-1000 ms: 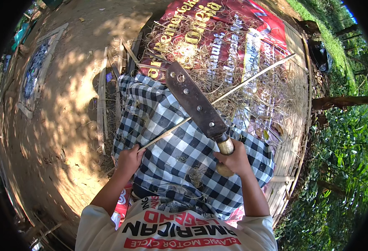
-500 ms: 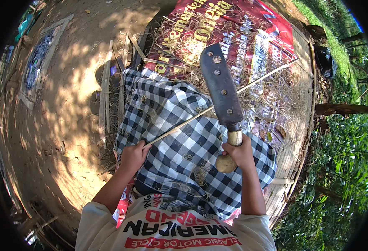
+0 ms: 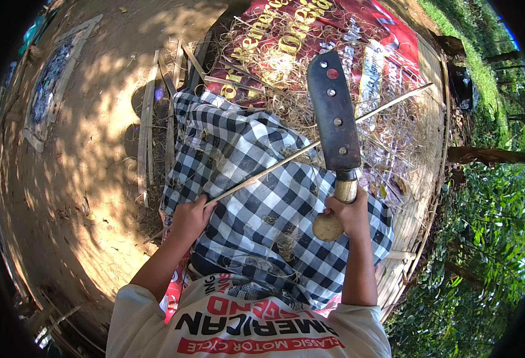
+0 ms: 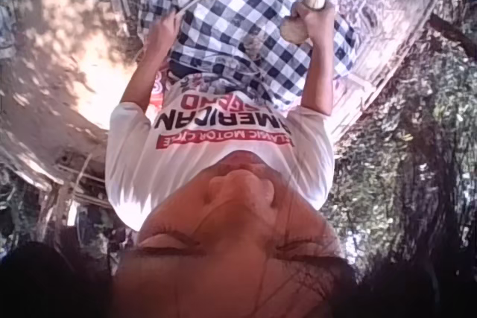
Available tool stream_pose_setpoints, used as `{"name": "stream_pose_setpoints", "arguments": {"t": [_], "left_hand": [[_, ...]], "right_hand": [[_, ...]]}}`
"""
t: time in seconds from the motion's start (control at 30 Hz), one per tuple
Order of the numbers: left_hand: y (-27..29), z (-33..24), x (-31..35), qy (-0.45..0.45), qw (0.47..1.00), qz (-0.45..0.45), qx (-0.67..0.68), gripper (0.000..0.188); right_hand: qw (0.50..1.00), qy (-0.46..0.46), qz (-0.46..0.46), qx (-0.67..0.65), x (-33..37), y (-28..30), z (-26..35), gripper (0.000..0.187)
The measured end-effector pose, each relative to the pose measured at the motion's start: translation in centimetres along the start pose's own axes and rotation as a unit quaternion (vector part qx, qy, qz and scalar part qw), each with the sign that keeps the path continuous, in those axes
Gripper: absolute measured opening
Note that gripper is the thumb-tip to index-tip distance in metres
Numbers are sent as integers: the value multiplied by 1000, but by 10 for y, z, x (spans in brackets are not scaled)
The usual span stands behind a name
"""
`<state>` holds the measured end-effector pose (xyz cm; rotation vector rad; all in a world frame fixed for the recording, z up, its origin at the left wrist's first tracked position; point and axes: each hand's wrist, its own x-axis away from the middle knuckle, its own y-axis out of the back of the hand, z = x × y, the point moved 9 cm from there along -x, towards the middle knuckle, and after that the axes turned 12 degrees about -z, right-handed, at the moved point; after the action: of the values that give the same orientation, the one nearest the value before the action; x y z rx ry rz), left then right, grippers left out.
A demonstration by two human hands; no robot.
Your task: The person scrapes a thin bamboo stick with a large knife, smoothing its surface while holding it over a checkered cloth on their lap.
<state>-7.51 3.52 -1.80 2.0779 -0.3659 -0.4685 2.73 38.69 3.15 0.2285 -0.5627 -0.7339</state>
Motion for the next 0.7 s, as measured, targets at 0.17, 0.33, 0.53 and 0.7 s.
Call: {"name": "stream_pose_setpoints", "arguments": {"t": [0.17,0.33,0.53,0.7], "left_hand": [[0,3,1,8,1000,9,4,28],[-2,4,0,11,999,24,21,29],[-1,1,-1,20,999,28,27,29],[-3,7,2,15,999,14,25,29]], "right_hand": [[993,63,70,65,39,-41,-18,20],[987,98,78,101,26,-16,-1,17],[999,-18,28,-8,24,-12,-20,14],[993,53,77,78,51,-37,-11,28]]}}
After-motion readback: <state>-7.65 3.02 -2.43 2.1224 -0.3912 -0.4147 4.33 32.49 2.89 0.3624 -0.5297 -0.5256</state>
